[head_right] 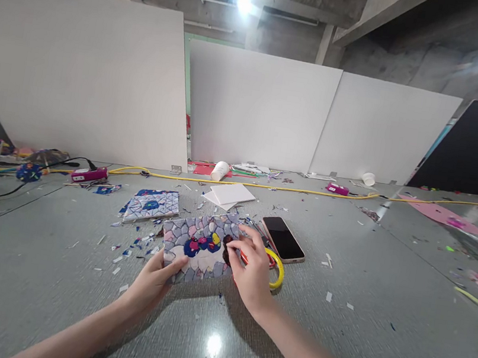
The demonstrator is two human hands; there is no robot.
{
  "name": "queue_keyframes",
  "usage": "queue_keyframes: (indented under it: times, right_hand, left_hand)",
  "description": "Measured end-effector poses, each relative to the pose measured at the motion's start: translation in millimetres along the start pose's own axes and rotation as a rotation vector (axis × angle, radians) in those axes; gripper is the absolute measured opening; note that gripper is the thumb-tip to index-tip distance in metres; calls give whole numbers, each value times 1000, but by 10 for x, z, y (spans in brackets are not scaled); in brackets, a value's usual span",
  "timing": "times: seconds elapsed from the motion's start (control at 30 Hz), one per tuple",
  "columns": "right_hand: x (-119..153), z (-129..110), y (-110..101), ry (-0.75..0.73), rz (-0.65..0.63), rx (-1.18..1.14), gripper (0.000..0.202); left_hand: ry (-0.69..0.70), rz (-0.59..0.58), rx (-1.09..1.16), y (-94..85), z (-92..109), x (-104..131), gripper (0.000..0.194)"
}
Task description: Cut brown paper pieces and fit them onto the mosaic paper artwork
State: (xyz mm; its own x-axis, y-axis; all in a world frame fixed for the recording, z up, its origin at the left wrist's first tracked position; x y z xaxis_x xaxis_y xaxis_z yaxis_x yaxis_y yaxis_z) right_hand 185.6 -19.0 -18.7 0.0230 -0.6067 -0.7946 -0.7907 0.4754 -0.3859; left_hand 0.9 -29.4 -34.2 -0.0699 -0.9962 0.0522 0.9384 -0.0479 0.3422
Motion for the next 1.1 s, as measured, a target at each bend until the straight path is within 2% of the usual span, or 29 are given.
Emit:
queue_keyframes:
  times: [0.23,0.5,0.63,0.77,0.9,0.97,1.03,1.1]
  right_hand:
    - [11,16,2,100,20,-126,12]
    - [38,86,23,132,-6,-70,9]
    - [53,48,32,159,6,-71,10]
    - [27,-27,18,155,-11,-92,9]
    - [-49,75,-42,153,-4,-67,11]
    - [-62,216,-60,174,-86,92,10]
    - [-31,367,-50,216,-281,316,16]
    - [32,479,-23,248,-418,474,22]
  left_hand:
    - [-42,-35,60,24,8,23,37]
    - [-89,0,82,44,-28,37,34]
    - [-104,-9,122,49,-47,51,36]
    - [-193,-19,134,61,-52,76,37]
    - [-168,93,183,-5,-45,5,28]
    - [-107,157,236,-63,-34,-60,27]
    - [-76,199,273,-111,-20,-116,27]
    - [-78,226,286,-136,-5,-145,25]
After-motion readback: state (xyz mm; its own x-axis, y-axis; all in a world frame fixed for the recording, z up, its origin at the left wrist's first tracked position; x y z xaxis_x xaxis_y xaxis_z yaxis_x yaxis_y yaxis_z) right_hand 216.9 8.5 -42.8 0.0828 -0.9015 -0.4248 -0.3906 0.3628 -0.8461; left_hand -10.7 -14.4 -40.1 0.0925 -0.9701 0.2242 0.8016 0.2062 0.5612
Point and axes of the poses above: each hand's wrist, its own x-axis away from the middle knuckle, its own y-axis out of the palm, z = x × y, the point moved 1 cm from there along -x, towards the middle knuckle, and after that the axes turned 1 degree about -y, right-handed, at the moved point
